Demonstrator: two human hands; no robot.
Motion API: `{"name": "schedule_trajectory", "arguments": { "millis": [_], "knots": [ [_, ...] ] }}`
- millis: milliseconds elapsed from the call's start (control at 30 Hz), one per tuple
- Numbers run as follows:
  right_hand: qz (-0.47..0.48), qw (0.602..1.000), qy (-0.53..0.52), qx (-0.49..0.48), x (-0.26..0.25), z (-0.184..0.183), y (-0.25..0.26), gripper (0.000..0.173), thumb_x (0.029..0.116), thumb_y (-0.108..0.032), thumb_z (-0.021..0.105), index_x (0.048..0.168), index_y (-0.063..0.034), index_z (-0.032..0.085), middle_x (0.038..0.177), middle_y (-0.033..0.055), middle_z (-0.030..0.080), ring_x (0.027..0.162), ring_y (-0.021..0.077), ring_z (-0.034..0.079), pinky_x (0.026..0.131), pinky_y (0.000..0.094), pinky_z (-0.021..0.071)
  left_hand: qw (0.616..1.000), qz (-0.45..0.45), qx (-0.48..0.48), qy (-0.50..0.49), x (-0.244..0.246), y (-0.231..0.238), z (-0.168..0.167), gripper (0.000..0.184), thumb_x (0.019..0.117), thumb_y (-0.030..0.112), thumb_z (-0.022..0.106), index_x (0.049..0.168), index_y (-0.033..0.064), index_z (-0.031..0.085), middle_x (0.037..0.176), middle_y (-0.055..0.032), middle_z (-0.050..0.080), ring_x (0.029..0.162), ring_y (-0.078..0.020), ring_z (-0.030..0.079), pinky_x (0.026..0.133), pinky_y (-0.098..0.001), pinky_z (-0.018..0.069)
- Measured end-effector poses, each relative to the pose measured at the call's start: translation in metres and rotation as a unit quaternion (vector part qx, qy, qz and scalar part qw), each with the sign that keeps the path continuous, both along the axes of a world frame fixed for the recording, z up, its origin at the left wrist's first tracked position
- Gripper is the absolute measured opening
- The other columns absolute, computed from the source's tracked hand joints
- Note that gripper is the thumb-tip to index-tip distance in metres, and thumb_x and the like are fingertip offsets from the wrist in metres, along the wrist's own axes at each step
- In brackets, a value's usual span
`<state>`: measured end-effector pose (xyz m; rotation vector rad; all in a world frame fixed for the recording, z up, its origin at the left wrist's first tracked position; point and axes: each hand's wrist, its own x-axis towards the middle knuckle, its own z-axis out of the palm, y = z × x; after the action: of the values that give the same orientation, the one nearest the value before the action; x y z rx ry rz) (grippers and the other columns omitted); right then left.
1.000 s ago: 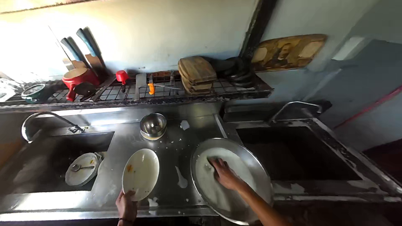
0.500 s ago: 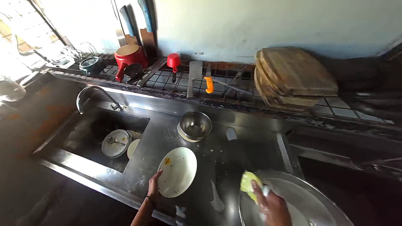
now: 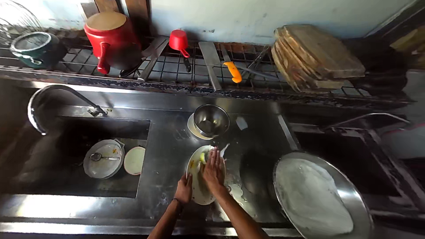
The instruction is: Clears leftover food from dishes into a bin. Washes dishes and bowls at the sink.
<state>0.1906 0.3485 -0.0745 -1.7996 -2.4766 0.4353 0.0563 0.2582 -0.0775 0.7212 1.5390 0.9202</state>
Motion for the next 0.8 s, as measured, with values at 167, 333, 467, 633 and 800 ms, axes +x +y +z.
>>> {"name": "schedule_trajectory", "arguments": {
  "millis": [167, 333, 467, 633, 800],
  "knots": [
    [0.083, 0.976, -0.044, -0.195, -0.019, 0.048, -0.051, 0.070, 0.1028, -0.029, 0.047, 0.164, -0.0071, 0.021, 0.173, 0.0125, 0.014, 0.158, 0.0299, 0.019, 0.127, 0.0501, 0.0245, 0.996, -0.067, -0.053, 0.035, -0.032, -0.001, 0.021, 0.042, 0.1090, 0.020, 0.045, 0.140, -0.0068, 0.052, 0.139, -0.0264, 0.058, 0.132, -0.0316, 0.055, 0.115, -0.0443, 0.0416],
    [-0.021, 0.997, -0.077, 0.008, 0.001, 0.016, -0.015, 0.065, 0.1016, -0.012, 0.048, 0.160, 0.0049, 0.026, 0.172, 0.0206, 0.010, 0.159, 0.0339, 0.013, 0.128, 0.0538, 0.0202, 0.986, -0.157, -0.052, 0.037, -0.052, -0.004, 0.021, 0.051, 0.1115, 0.038, 0.038, 0.143, 0.0001, 0.052, 0.135, -0.0229, 0.062, 0.127, -0.0299, 0.060, 0.110, -0.0474, 0.0464],
    [-0.044, 0.988, 0.089, -0.121, -0.057, 0.021, -0.054, 0.065, 0.1033, -0.026, 0.048, 0.157, 0.0065, 0.031, 0.170, 0.0237, 0.015, 0.158, 0.0342, 0.018, 0.129, 0.0461, 0.0225, 0.993, -0.107, -0.038, 0.017, -0.052, 0.002, 0.013, 0.053, 0.1127, 0.037, 0.032, 0.137, -0.0019, 0.059, 0.129, -0.0226, 0.065, 0.123, -0.0293, 0.063, 0.109, -0.0477, 0.0476],
    [0.130, 0.965, 0.052, -0.223, -0.029, 0.061, -0.106, 0.072, 0.1068, -0.057, 0.034, 0.159, -0.0073, 0.037, 0.170, 0.0079, 0.027, 0.156, 0.0210, 0.028, 0.126, 0.0452, 0.0288, 0.988, -0.136, -0.056, 0.038, -0.067, 0.012, 0.018, 0.055, 0.1121, 0.040, 0.035, 0.126, -0.0058, 0.062, 0.118, -0.0254, 0.066, 0.111, -0.0323, 0.065, 0.101, -0.0506, 0.0509],
    [0.340, 0.939, -0.015, -0.040, 0.074, 0.036, -0.087, 0.036, 0.1062, -0.021, 0.052, 0.136, -0.0036, 0.061, 0.151, 0.0134, 0.055, 0.135, 0.0317, 0.057, 0.108, 0.0492, 0.0505, 0.935, -0.342, -0.092, 0.007, -0.120, 0.052, 0.027, 0.053, 0.1056, 0.044, 0.054, 0.136, 0.0007, 0.059, 0.136, -0.0190, 0.062, 0.128, -0.0281, 0.057, 0.110, -0.0480, 0.0449]
  ]
}}
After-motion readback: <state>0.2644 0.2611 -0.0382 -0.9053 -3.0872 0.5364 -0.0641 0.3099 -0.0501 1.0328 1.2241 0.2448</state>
